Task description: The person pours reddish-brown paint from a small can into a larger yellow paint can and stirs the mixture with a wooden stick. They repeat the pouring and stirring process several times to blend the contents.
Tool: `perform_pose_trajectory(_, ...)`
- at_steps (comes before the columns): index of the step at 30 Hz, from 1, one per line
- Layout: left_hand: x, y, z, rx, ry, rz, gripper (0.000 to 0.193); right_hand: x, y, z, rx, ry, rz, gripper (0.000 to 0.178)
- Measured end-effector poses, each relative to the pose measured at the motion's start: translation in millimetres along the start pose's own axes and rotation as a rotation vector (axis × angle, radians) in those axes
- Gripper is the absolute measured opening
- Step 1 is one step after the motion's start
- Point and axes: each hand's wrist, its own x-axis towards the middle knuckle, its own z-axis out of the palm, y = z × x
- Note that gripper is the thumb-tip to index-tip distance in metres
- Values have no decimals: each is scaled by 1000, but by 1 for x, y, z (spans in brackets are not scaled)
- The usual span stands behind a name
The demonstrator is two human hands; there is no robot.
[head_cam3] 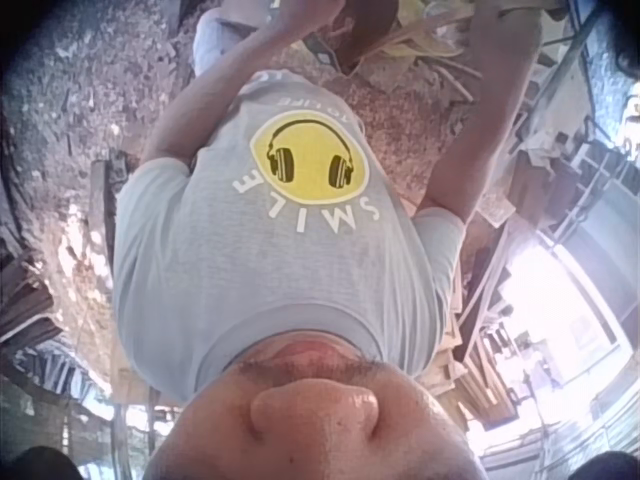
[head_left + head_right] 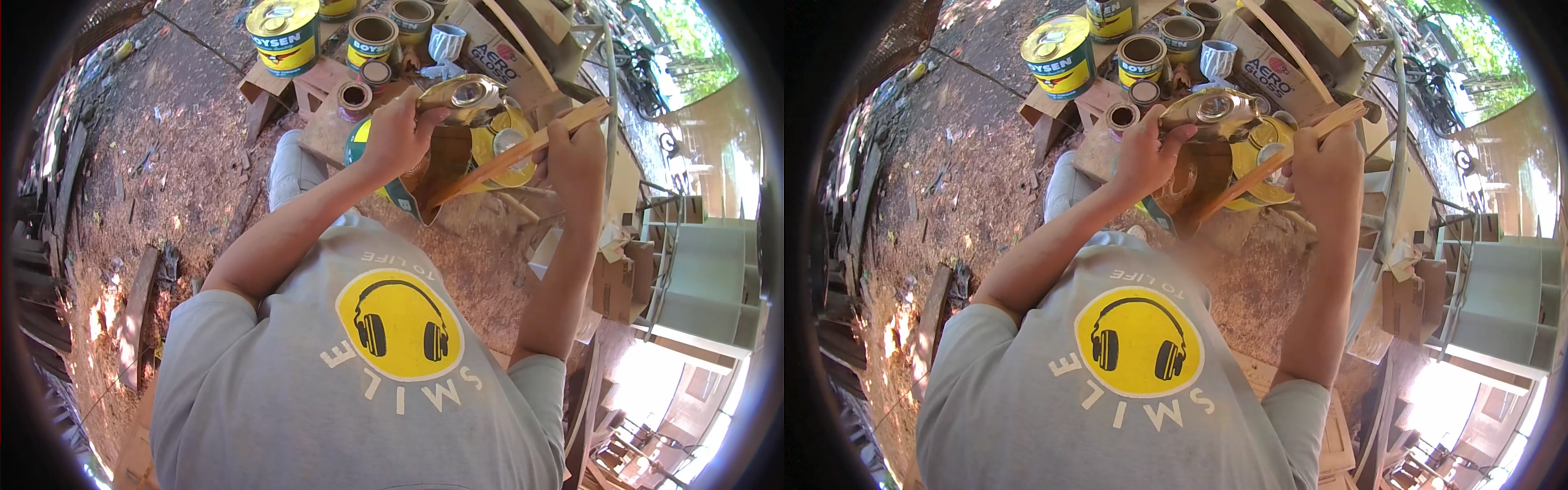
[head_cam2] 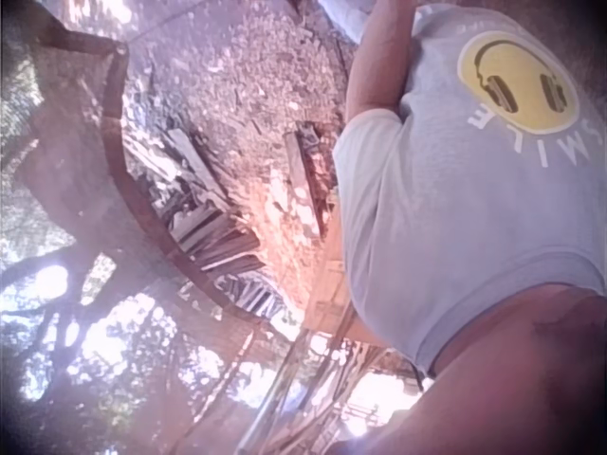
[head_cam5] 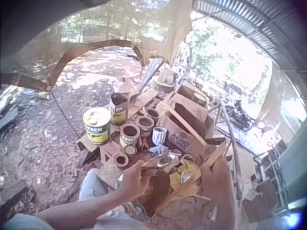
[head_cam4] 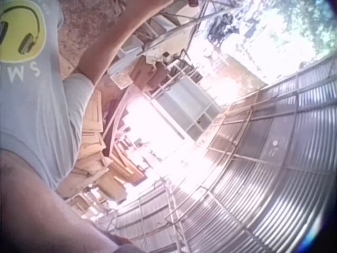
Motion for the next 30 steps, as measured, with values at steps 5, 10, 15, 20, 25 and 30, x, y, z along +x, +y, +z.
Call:
perform_pose_trajectory(5,0,3,-1,3,0,-19,32,3,7,7,-21,0,-24,22)
perform_pose_trajectory(10,-2,8,-2,2,8,4,31,13,20,-7,27,15,-31,26)
perform_pose_trajectory(15,-1,2,-1,-20,-34,-60,31,9,19,9,9,-75,-37,24)
perform_pose_trajectory(20,-2,8,-2,8,-8,-7,30,25,24,-1,5,-27,-41,21)
perform_pose_trajectory(25,-3,5,-3,9,-27,-8,32,24,33,5,9,-5,-98,20)
perform_pose_trajectory(30,-2,5,-4,14,-52,-15,35,32,35,-2,-8,-81,-56,20)
